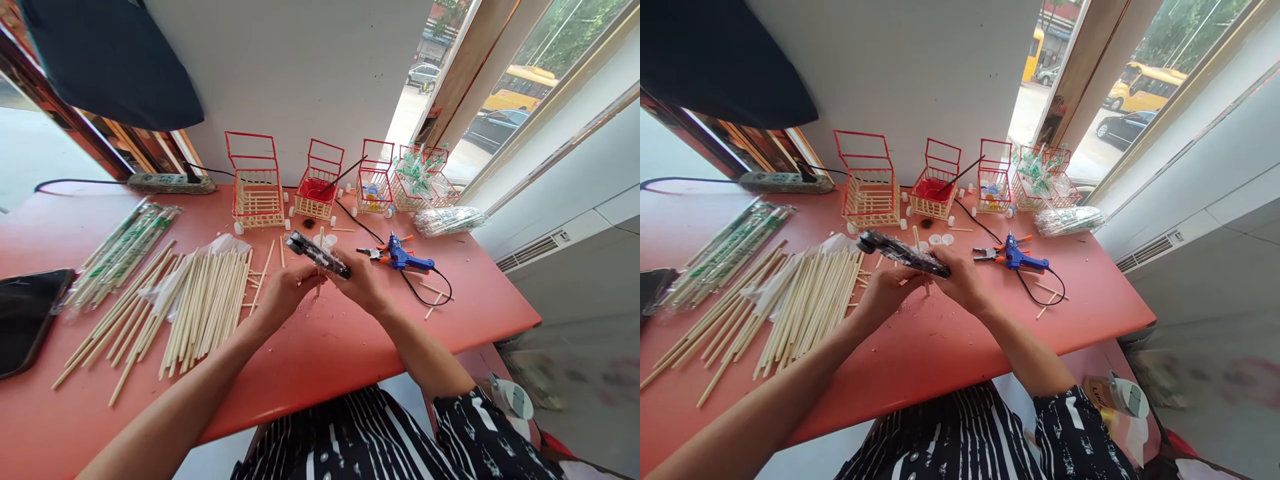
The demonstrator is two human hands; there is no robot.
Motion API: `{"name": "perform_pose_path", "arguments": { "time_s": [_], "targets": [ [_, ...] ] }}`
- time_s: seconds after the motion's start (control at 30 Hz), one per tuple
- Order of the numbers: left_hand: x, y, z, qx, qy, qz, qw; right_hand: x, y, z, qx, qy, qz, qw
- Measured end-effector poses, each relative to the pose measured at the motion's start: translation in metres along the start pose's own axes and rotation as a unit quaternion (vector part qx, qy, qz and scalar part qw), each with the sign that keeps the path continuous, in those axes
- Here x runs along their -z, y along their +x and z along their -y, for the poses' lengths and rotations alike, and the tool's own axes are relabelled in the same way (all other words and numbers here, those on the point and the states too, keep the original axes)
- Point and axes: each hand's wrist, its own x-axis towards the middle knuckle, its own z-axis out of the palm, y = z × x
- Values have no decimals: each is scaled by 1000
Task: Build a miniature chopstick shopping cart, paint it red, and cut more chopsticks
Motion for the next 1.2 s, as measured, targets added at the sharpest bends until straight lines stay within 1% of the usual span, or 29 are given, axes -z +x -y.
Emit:
{"name": "perform_pose_path", "arguments": {
  "time_s": [0.1,0.17,0.27,0.4,0.5,0.63,0.77,0.87,0.97,1.07,1.13,1.2],
  "targets": [
    [1,-4,5,25,-4,45,999,0,0,0,22,-4,1,1000],
    [1,-6,6,29,-7,55,998,0,0,2,27,-2,2,1000],
    [0,-9,4,16,9,33,999,1,0,6,37,-6,-2,999],
    [1,-9,4,-11,78,-17,997,1,-2,8,28,-20,-21,999],
    [-1,-8,9,-11,115,-24,993,-2,-3,5,15,-26,-11,999],
    [-4,-9,12,-5,86,-14,996,-5,-2,0,1,-24,-9,1000],
    [-4,-9,6,26,39,5,999,-6,0,-1,-1,-20,-13,1000],
    [-2,-8,0,50,23,17,998,-6,1,-3,3,-13,-26,1000],
    [0,-8,-3,48,25,23,998,-7,2,-4,-4,-14,-32,999],
    [0,-7,0,35,20,30,999,-6,2,-1,-11,-15,-28,999],
    [-2,-8,5,25,20,17,999,-5,2,5,3,-21,-25,999],
    [-5,-7,11,20,30,-19,999,-4,1,10,22,-39,-21,999]
  ]
}}
